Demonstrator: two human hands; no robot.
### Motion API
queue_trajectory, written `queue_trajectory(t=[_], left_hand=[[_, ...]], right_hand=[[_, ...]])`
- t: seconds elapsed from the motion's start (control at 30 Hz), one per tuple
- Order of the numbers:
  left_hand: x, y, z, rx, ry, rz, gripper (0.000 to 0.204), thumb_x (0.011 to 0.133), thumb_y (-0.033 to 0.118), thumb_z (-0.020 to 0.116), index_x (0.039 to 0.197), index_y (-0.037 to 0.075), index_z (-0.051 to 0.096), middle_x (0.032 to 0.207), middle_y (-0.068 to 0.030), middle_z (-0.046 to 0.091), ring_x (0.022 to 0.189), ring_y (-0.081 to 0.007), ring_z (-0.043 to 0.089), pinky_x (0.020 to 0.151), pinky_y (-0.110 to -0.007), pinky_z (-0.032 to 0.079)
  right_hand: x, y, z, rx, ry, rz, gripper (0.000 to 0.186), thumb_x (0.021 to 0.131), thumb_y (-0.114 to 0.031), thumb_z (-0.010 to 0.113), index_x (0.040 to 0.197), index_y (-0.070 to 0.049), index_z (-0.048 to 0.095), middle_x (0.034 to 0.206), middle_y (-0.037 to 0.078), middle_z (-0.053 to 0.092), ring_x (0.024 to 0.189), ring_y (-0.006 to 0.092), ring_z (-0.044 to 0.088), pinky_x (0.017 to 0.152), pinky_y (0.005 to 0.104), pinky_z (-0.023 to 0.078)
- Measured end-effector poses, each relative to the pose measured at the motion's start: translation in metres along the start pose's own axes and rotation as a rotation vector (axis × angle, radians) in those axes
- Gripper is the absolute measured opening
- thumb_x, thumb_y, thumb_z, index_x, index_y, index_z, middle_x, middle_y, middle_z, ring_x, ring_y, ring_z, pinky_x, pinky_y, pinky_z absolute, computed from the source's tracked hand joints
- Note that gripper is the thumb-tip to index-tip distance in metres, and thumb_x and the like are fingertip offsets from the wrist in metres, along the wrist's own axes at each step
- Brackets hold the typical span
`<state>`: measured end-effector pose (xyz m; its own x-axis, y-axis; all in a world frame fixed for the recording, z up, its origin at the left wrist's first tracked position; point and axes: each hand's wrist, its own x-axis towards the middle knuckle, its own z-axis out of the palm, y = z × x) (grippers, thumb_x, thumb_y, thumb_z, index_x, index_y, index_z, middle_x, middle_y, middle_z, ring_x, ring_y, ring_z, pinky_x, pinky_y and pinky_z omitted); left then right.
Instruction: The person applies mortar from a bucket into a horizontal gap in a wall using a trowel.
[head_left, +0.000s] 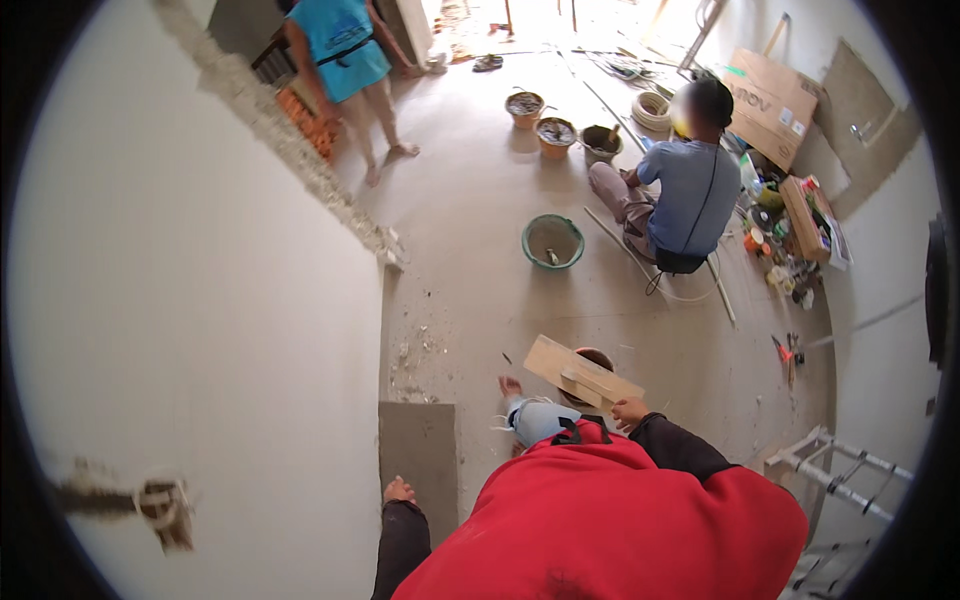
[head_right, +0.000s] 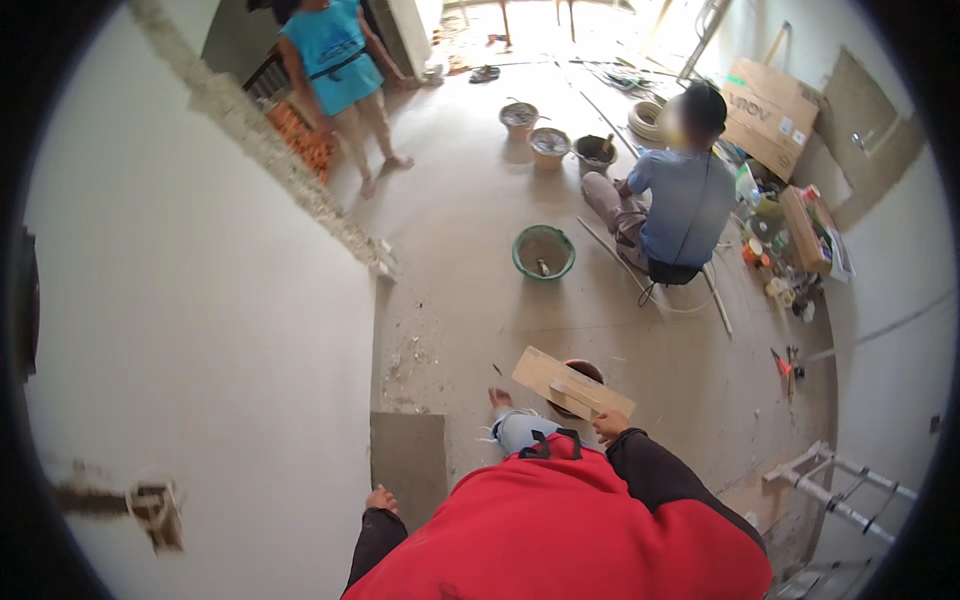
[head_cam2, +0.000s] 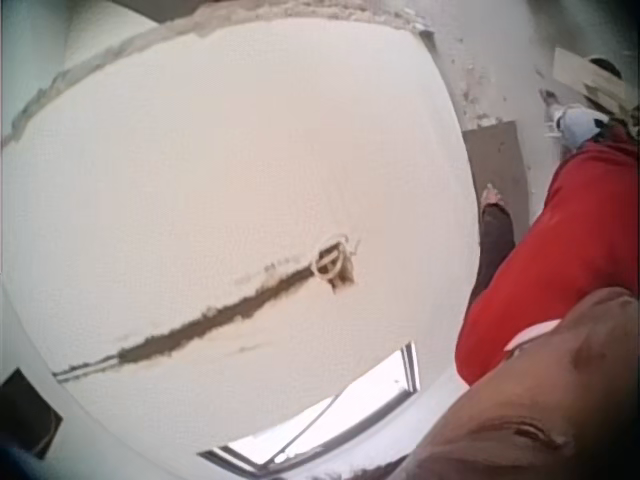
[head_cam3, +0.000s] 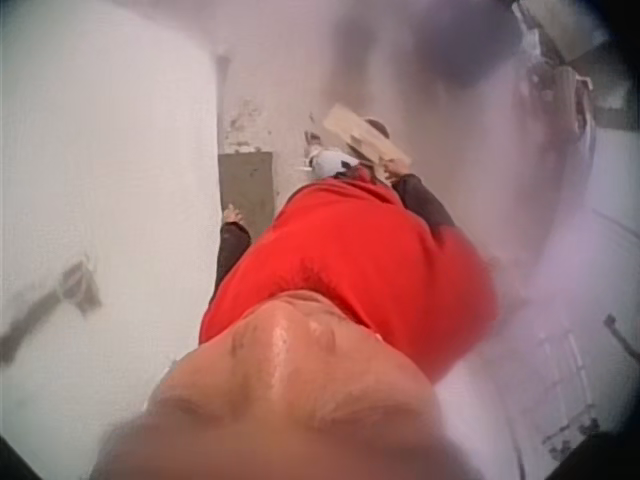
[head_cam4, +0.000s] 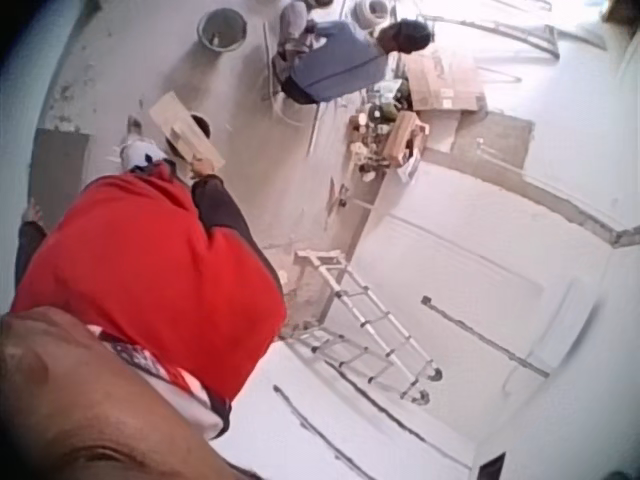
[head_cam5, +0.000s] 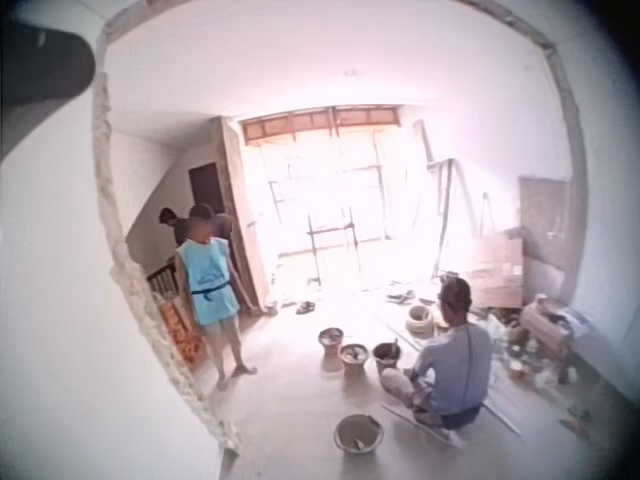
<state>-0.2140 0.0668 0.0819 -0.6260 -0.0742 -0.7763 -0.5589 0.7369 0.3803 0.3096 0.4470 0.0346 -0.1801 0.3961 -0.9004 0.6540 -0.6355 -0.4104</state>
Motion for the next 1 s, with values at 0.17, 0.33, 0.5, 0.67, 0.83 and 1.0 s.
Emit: queue_trajectory(t=[0.17, 0.33, 0.5, 0.67, 0.83, 1.0], left_hand=[[0.070, 0.118, 0.102, -0.152, -0.186, 0.036, 0.032, 0.099, 0.045, 0.052, 0.121, 0.022, 0.051, 0.106, -0.0022, 0.062, 0.086, -0.0212, 0.059, 0.078, -0.052, 0.048], [0.105, 0.264, 0.208, 0.225, -0.581, 0.300, 0.025, 0.100, 0.044, 0.051, 0.113, 0.023, 0.055, 0.097, -0.0008, 0.063, 0.079, -0.0228, 0.060, 0.073, -0.051, 0.048], [0.147, 0.346, 0.248, 0.904, -0.481, 0.610, 0.031, 0.100, 0.047, 0.048, 0.110, 0.019, 0.057, 0.091, -0.0033, 0.064, 0.078, -0.0225, 0.062, 0.068, -0.049, 0.049], [0.187, 0.505, 0.329, 1.133, -0.508, 0.871, 0.039, 0.100, 0.051, 0.045, 0.106, 0.016, 0.060, 0.085, -0.0057, 0.065, 0.076, -0.0222, 0.063, 0.062, -0.046, 0.049], [0.260, 0.721, 0.380, 0.839, -0.626, 0.380, 0.042, 0.098, 0.052, 0.048, 0.113, 0.014, 0.058, 0.097, -0.0075, 0.064, 0.079, -0.0236, 0.063, 0.060, -0.046, 0.049], [0.259, 0.902, 0.516, 0.759, -0.634, 0.276, 0.048, 0.095, 0.052, 0.053, 0.126, 0.014, 0.054, 0.116, -0.0084, 0.063, 0.089, -0.0256, 0.062, 0.065, -0.047, 0.049]], right_hand=[[0.096, -0.036, -0.046, -0.298, 0.078, -0.019, 0.032, 0.091, -0.021, 0.061, 0.115, -0.001, 0.066, 0.090, 0.013, 0.070, 0.068, 0.0282, 0.071, 0.057, 0.0413, 0.058], [0.221, -0.149, -0.077, -1.136, 0.227, -0.610, 0.025, 0.091, -0.023, 0.059, 0.106, -0.005, 0.067, 0.098, 0.012, 0.069, 0.074, 0.0275, 0.071, 0.055, 0.0426, 0.057], [0.203, -0.375, -0.081, 0.287, 0.152, -0.133, 0.034, 0.091, -0.031, 0.060, 0.119, -0.011, 0.060, 0.095, 0.005, 0.066, 0.070, 0.0178, 0.067, 0.059, 0.0345, 0.054], [0.235, -0.500, -0.128, 0.411, 0.222, -0.136, 0.034, 0.091, -0.031, 0.061, 0.118, -0.010, 0.060, 0.095, 0.004, 0.066, 0.069, 0.0168, 0.066, 0.061, 0.0336, 0.054], [0.311, -0.510, -0.126, 0.496, 0.378, 0.021, 0.024, 0.087, -0.028, 0.065, 0.100, -0.008, 0.068, 0.074, 0.002, 0.064, 0.062, 0.0169, 0.064, 0.056, 0.0325, 0.052], [0.342, -0.546, -0.165, 0.199, 0.410, 0.053, 0.020, 0.086, -0.026, 0.066, 0.092, -0.007, 0.068, 0.067, 0.001, 0.062, 0.059, 0.0165, 0.063, 0.050, 0.0333, 0.049]])
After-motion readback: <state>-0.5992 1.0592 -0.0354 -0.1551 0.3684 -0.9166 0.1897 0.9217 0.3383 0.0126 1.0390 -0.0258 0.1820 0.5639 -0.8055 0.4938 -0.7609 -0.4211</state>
